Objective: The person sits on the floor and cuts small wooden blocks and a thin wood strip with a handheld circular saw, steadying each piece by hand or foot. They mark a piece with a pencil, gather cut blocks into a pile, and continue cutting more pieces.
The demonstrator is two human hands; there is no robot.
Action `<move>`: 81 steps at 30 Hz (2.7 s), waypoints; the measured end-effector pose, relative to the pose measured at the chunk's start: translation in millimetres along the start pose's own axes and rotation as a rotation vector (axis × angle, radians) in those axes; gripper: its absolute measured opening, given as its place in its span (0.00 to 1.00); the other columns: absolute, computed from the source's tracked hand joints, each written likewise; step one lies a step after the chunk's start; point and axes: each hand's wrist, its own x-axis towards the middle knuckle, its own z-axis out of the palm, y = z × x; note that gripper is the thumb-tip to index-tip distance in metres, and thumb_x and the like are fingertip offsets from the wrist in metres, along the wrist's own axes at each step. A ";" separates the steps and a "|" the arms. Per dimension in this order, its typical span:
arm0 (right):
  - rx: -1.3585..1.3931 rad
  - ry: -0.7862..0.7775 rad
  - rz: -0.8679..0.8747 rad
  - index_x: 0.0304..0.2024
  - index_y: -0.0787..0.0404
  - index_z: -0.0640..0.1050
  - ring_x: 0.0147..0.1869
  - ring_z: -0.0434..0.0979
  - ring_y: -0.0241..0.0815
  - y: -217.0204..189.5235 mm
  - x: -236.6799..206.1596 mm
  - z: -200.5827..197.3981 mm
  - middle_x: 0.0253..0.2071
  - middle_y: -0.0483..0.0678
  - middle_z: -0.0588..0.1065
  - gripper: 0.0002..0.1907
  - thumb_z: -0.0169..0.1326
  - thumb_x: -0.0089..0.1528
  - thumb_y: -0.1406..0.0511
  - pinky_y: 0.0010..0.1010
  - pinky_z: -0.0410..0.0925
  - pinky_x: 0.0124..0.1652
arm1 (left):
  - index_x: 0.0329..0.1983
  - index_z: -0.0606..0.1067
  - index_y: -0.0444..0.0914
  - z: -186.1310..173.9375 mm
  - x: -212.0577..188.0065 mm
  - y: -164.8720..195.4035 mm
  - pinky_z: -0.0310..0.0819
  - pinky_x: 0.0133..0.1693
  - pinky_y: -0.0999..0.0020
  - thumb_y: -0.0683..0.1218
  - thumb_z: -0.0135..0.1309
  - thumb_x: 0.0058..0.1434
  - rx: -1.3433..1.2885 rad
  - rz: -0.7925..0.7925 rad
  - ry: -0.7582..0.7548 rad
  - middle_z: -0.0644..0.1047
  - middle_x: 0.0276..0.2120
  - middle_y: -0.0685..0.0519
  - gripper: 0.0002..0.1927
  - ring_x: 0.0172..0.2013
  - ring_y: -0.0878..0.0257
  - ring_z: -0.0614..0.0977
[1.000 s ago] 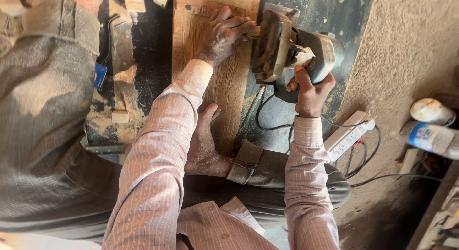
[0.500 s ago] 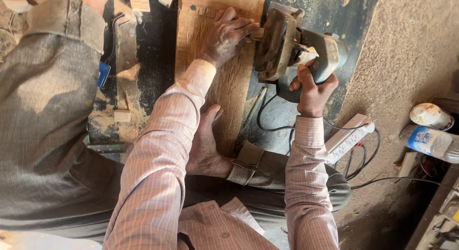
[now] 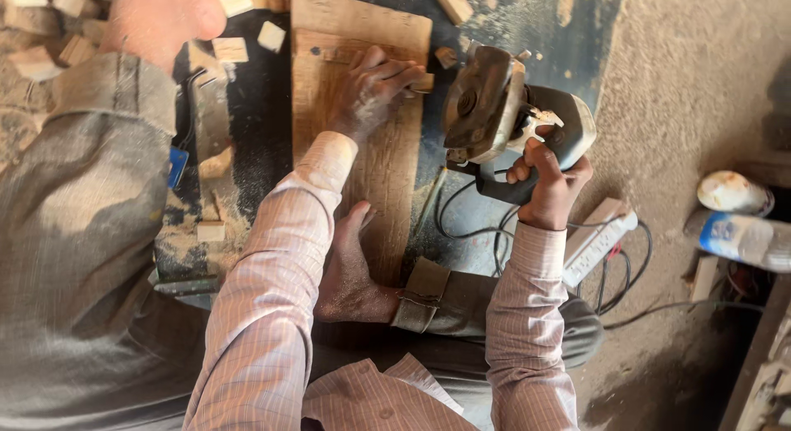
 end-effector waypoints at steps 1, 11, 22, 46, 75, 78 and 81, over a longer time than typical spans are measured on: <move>0.029 0.026 0.029 0.47 0.69 0.77 0.23 0.69 0.37 -3.5 -2.7 -8.2 0.26 0.46 0.69 0.12 0.55 0.61 0.73 0.33 0.66 0.24 | 0.57 0.80 0.49 -0.6 1.0 1.3 0.72 0.56 0.59 0.39 0.63 0.59 -0.006 0.016 0.007 0.82 0.53 0.61 0.23 0.47 0.60 0.77; 0.376 0.152 0.329 0.43 0.60 0.76 0.27 0.66 0.31 33.6 4.3 -84.6 0.28 0.40 0.66 0.08 0.58 0.62 0.68 0.27 0.66 0.29 | 0.54 0.80 0.46 -15.1 13.2 16.4 0.71 0.55 0.57 0.42 0.63 0.59 0.028 0.047 0.031 0.79 0.40 0.59 0.19 0.47 0.56 0.76; 0.670 0.102 0.319 0.45 0.62 0.70 0.27 0.67 0.34 59.3 52.5 -190.1 0.30 0.43 0.68 0.06 0.53 0.70 0.67 0.26 0.68 0.28 | 0.56 0.80 0.45 -20.3 16.0 27.4 0.69 0.51 0.57 0.42 0.65 0.59 0.021 0.041 -0.019 0.80 0.44 0.61 0.20 0.46 0.56 0.75; 0.377 0.266 0.567 0.59 0.63 0.73 0.36 0.78 0.47 66.1 95.9 -256.7 0.46 0.59 0.76 0.32 0.39 0.66 0.46 0.34 0.72 0.31 | 0.59 0.75 0.45 -16.1 13.4 25.5 0.68 0.55 0.54 0.40 0.63 0.58 0.138 0.046 -0.080 0.76 0.51 0.61 0.25 0.53 0.57 0.74; 0.493 -0.450 0.211 0.67 0.64 0.67 0.62 0.77 0.50 7.6 -173.3 13.1 0.64 0.55 0.72 0.24 0.42 0.74 0.57 0.40 0.74 0.59 | 0.54 0.76 0.36 -208.2 -89.7 250.2 0.78 0.49 0.57 0.50 0.73 0.48 -0.270 0.012 -0.008 0.79 0.48 0.44 0.31 0.48 0.49 0.81; 0.530 -0.406 0.193 0.65 0.65 0.68 0.61 0.79 0.51 -5.3 -183.6 2.6 0.61 0.55 0.74 0.25 0.43 0.73 0.55 0.37 0.74 0.57 | 0.57 0.76 0.38 -270.2 -107.7 277.2 0.80 0.52 0.61 0.48 0.71 0.57 -0.304 -0.013 0.073 0.80 0.50 0.46 0.27 0.50 0.52 0.83; 0.571 -0.380 0.201 0.63 0.66 0.70 0.56 0.80 0.49 -12.8 -198.3 -1.7 0.56 0.54 0.76 0.26 0.44 0.73 0.53 0.37 0.76 0.54 | 0.55 0.77 0.38 -340.7 -145.0 305.1 0.82 0.49 0.66 0.45 0.71 0.59 -0.133 -0.133 0.136 0.82 0.51 0.47 0.23 0.49 0.56 0.86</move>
